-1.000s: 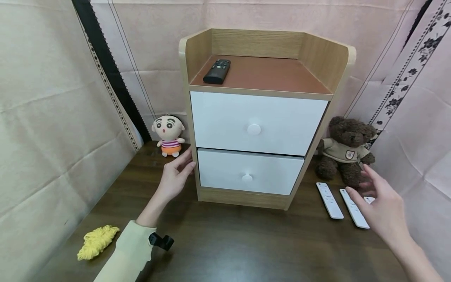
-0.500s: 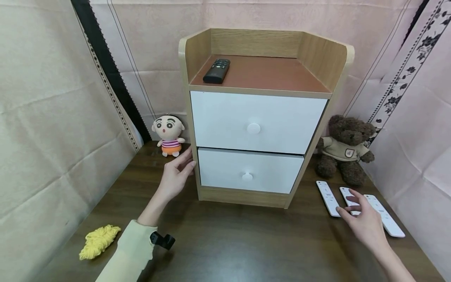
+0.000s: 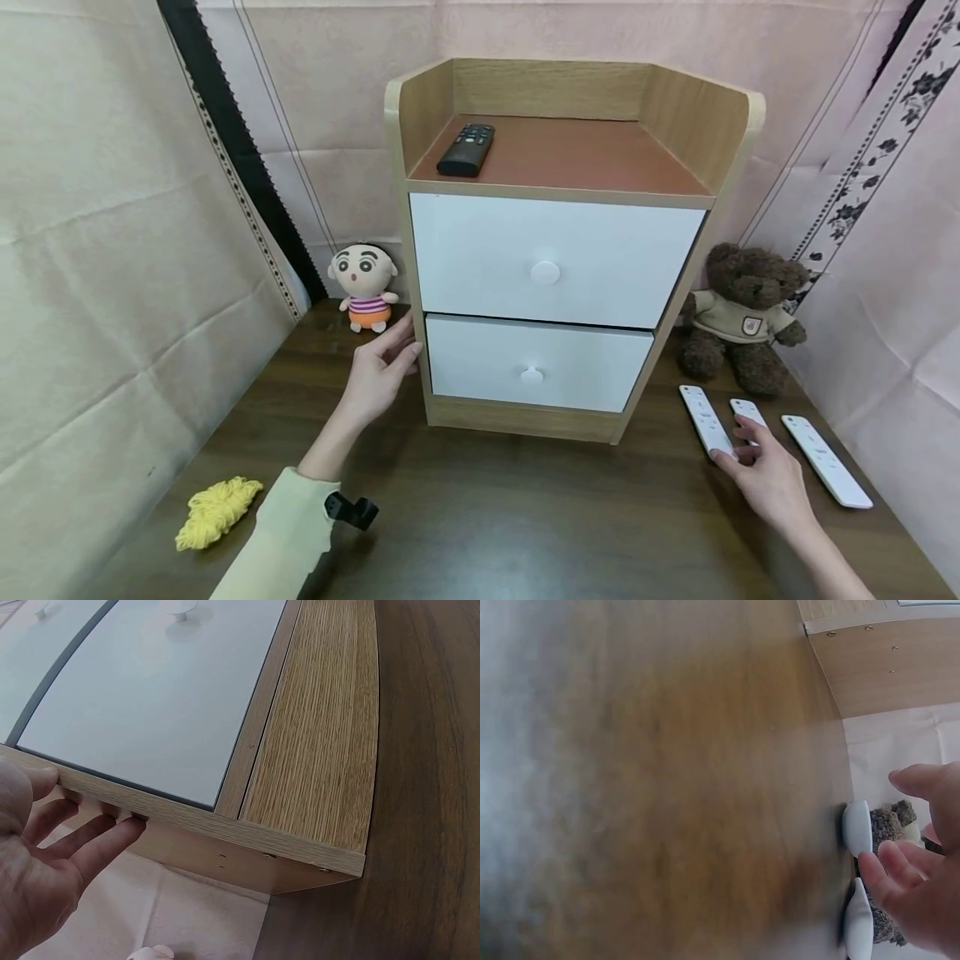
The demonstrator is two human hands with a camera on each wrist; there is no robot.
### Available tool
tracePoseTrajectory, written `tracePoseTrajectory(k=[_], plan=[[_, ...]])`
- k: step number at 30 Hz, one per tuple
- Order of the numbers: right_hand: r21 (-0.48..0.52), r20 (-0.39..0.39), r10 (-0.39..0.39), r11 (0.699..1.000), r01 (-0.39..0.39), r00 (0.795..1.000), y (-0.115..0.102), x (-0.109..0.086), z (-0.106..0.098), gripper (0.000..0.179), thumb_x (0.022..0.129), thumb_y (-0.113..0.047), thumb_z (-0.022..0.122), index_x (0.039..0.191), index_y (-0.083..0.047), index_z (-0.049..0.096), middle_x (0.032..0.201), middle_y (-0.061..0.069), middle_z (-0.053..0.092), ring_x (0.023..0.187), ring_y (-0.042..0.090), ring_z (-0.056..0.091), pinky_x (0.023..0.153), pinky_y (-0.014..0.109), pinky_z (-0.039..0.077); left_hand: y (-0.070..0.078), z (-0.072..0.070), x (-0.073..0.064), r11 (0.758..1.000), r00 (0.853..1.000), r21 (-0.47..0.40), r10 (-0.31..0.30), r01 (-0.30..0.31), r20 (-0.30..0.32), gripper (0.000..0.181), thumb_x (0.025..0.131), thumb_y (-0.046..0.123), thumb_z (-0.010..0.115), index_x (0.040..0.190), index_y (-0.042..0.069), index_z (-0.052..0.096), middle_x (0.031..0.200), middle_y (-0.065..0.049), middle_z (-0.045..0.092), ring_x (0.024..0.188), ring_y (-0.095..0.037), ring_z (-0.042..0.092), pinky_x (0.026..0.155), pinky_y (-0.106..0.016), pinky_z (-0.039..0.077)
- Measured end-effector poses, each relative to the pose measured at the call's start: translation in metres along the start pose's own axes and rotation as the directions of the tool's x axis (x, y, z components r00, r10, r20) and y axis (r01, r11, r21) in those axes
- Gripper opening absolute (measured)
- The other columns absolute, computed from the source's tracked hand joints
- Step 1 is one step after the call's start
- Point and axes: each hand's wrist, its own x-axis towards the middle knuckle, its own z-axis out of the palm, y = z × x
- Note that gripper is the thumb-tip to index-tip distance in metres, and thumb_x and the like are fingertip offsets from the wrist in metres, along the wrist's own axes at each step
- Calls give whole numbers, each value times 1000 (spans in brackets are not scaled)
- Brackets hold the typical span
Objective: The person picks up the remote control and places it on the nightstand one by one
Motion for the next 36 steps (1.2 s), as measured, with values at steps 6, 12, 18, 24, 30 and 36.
tracePoseTrajectory(k=[6, 12, 18, 24, 30, 36], plan=[[-11, -4, 9, 1000, -9, 1000, -1, 4, 4, 59, 85, -15, 82, 132, 10, 56, 116, 32, 66, 92, 43, 69, 70, 36, 47, 0, 0, 0, 1000, 1000, -7, -1, 1, -5, 51, 102, 1, 61, 151, 4, 49, 142, -20, 59, 118, -34, 63, 83, -56, 58], [-23, 27, 83, 996, -82, 996, -2, 7, 7, 59, 86, -16, 80, 131, 14, 54, 115, 38, 63, 99, 52, 65, 81, 61, 42, 3, 1, 0, 1000, 1000, -3, 7, -7, -3, 51, 102, 1, 61, 151, 4, 50, 141, -20, 59, 116, -34, 64, 80, -46, 62], [-54, 85, 150, 988, -145, 985, -2, 9, 7, 64, 87, -20, 79, 134, 13, 51, 116, 40, 61, 103, 55, 62, 75, 68, 41, 4, 1, -1, 1000, 1000, -4, -1, 1, 1, 51, 102, 1, 61, 151, 5, 50, 142, -20, 59, 117, -35, 64, 76, -30, 62], [-57, 77, 105, 993, -101, 991, -2, 9, 15, 67, 84, -22, 82, 131, 17, 52, 113, 39, 64, 101, 56, 59, 79, 64, 43, 3, -2, -2, 1000, 1000, -12, -3, 3, -6, 51, 102, 1, 61, 151, 4, 49, 142, -20, 59, 118, -35, 63, 80, -44, 62], [-90, 71, 78, 993, -71, 994, -3, 13, 23, 67, 81, -22, 83, 125, 20, 55, 111, 38, 66, 104, 58, 59, 84, 62, 44, 3, -4, -3, 1000, 1000, -17, -4, 4, -13, 51, 102, 0, 60, 151, 3, 48, 143, -21, 57, 120, -37, 62, 82, -56, 59], [-127, 74, 91, 989, -81, 993, -4, 15, 24, 64, 80, -21, 83, 122, 21, 57, 114, 41, 62, 103, 62, 56, 82, 65, 45, 4, 0, -2, 1000, 1000, -16, -8, 8, -3, 50, 103, 1, 60, 152, 4, 49, 144, -20, 57, 120, -34, 62, 82, -51, 60]])
